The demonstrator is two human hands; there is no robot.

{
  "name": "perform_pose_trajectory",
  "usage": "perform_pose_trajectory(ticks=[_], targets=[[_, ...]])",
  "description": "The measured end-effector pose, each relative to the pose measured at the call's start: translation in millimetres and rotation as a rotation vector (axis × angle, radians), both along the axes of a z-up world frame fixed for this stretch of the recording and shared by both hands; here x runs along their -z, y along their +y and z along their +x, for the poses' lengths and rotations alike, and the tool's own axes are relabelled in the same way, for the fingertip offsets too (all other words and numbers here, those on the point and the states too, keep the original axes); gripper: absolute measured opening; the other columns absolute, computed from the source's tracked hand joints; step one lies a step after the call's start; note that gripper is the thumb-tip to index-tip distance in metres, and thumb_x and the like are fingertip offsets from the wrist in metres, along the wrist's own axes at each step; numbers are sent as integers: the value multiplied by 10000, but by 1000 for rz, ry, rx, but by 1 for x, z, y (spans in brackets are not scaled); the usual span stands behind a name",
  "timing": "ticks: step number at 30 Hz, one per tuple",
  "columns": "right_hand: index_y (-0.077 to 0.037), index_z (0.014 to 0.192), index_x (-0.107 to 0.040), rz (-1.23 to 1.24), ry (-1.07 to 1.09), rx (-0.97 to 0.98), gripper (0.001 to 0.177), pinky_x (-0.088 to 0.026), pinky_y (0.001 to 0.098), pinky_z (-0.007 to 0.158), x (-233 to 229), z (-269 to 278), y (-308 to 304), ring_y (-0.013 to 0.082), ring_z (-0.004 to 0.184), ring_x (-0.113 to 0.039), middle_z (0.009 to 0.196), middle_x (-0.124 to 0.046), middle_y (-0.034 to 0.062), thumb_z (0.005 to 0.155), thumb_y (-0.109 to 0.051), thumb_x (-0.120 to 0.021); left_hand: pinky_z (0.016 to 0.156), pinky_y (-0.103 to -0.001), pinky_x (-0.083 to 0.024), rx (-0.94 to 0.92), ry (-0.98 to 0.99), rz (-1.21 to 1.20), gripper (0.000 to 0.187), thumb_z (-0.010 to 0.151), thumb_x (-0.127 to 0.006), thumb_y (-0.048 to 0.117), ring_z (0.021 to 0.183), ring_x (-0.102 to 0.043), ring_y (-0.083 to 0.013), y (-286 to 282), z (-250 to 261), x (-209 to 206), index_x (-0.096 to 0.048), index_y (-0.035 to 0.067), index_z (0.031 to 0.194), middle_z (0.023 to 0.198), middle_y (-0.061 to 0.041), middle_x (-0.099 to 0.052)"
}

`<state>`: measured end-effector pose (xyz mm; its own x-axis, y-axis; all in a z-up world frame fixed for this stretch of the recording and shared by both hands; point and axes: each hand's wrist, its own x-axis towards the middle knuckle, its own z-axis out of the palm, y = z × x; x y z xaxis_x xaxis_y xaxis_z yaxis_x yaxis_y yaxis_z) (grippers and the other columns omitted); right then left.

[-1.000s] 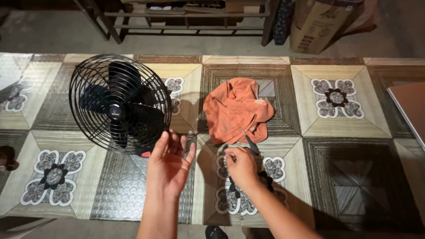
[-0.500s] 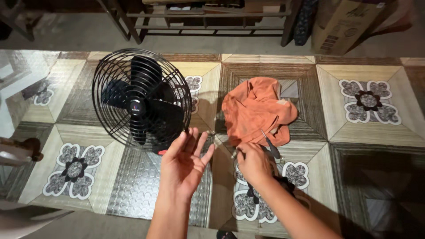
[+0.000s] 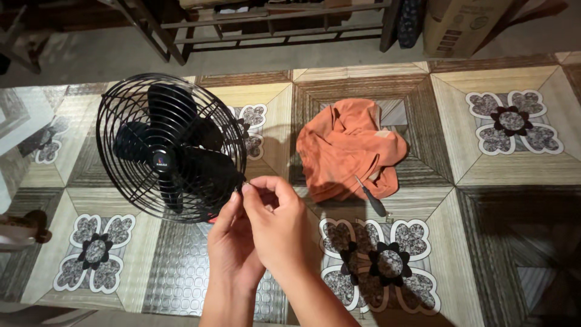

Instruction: The person uses a screwdriver to loosen and remove screws from the front grille of a small black electric fan. They detach the grille and set it aside, then continue to unscrew and remove the central hub cap from the fan blades.

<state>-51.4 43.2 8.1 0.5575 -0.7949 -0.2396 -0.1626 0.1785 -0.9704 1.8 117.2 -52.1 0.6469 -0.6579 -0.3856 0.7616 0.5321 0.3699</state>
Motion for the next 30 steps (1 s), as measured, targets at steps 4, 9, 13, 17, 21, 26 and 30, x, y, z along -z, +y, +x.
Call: perform_pose_trajectory(ticks=[4, 9, 13, 17, 21, 26, 30], targets=[[-46, 982, -744, -135, -144, 6, 138, -578, 257, 691, 1, -1, 2, 101, 749, -734, 860, -792, 49, 897, -154, -733, 941, -388, -513, -22, 8, -34, 208, 984, -649, 264, 1019, -670, -219, 0, 1, 4, -720, 84, 1061, 1054, -76, -738], [-24, 1025, -735, -363, -270, -47, 137, -591, 259, 730, 19, -1, -4, 113, 807, -752, 913, -784, 71, 923, -114, -720, 944, -390, -519, -10, 14, -66, 214, 976, -644, 262, 1024, -674, -219, -2, 0, -2, -712, 74, 1051, 1053, -74, -733], [-13, 988, -726, -343, -262, -178, 113, -585, 249, 705, 28, -1, -16, 103, 782, -744, 863, -782, 57, 914, -97, -714, 912, -363, -523, -2, -48, 7, 268, 920, -629, 284, 992, -682, -202, -3, -2, -6, -718, 51, 1019, 1021, -77, -749], [-3, 982, -706, 36, -313, -230, 106, -548, 240, 634, 29, 3, -24, 78, 713, -656, 826, -720, 34, 930, -95, -714, 893, -337, -520, -63, -66, -70, 188, 1007, -664, 239, 968, -653, -154, -7, -1, -1, -698, 57, 1039, 1015, -40, -717], [-13, 971, -703, 276, -327, -136, 94, -534, 226, 613, 31, 4, -15, 81, 680, -653, 824, -712, 18, 916, -89, -710, 827, -308, -529, -57, -54, -55, 194, 968, -672, 247, 903, -672, -147, -6, -1, 6, -703, 60, 1008, 972, -47, -731], [-5, 958, -700, 463, -354, 17, 84, -520, 247, 602, 31, 10, -5, 107, 651, -632, 800, -693, 41, 926, -82, -702, 816, -306, -540, -112, 2, 18, 183, 951, -672, 253, 883, -686, -156, -11, -2, 6, -703, 73, 970, 933, -46, -732], [1, 949, -702, 401, -413, 8, 88, -562, 256, 655, 33, 13, -2, 104, 699, -678, 816, -707, 30, 930, -84, -693, 830, -323, -539, -117, -5, 18, 176, 961, -665, 246, 899, -684, -165, -12, -2, 2, -707, 76, 973, 945, -47, -734]])
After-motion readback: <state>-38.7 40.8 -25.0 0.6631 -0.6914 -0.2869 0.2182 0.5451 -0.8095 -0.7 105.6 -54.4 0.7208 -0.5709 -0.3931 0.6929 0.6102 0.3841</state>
